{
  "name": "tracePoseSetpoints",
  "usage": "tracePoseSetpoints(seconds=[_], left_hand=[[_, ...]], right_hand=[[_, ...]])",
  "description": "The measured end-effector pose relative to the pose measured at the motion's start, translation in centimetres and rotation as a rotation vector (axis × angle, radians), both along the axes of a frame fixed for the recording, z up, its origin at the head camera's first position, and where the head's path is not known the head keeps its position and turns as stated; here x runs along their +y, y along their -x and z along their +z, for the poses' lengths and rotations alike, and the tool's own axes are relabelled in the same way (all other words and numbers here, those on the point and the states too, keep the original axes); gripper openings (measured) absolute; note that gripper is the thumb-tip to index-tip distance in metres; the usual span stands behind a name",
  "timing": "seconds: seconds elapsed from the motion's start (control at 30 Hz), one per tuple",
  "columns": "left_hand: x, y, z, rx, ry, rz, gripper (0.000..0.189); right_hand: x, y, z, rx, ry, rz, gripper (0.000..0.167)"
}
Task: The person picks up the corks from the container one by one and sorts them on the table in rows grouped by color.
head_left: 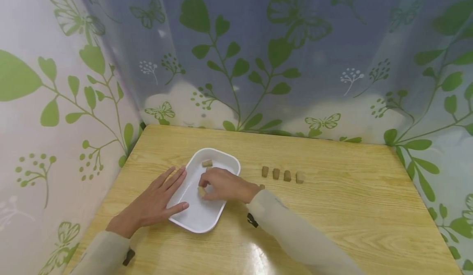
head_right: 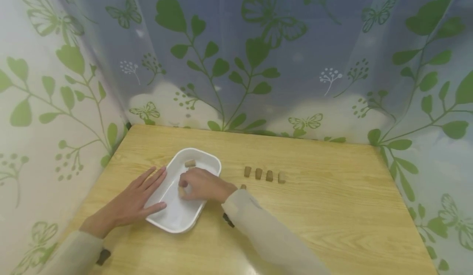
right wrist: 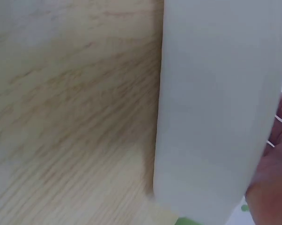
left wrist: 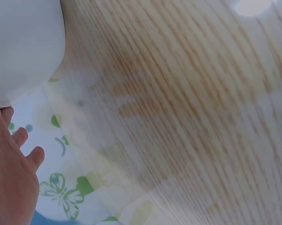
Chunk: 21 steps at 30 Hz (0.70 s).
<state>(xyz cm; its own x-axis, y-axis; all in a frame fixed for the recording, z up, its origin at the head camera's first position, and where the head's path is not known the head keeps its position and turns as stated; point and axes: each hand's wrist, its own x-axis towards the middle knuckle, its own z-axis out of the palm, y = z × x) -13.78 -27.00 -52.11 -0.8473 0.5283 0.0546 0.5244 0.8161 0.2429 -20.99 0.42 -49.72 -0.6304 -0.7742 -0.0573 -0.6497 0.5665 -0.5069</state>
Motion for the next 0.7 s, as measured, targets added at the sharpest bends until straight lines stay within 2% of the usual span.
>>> tracePoseSetpoints(seconds=[0.37, 0.7], left_hand=[[-0.1, 0.0, -0.1, -0.004, 0.006, 0.007, 0.091], [-0.1, 0.0, 0.1, -0.02, 0.006, 0.011, 0.091]], right_hand=[[3.4, -0.2, 1.1, -0.014, 0.095, -0.075, 0.027], [5.0, -0.2, 1.7, -0.04, 0.137, -0.143, 0.027]])
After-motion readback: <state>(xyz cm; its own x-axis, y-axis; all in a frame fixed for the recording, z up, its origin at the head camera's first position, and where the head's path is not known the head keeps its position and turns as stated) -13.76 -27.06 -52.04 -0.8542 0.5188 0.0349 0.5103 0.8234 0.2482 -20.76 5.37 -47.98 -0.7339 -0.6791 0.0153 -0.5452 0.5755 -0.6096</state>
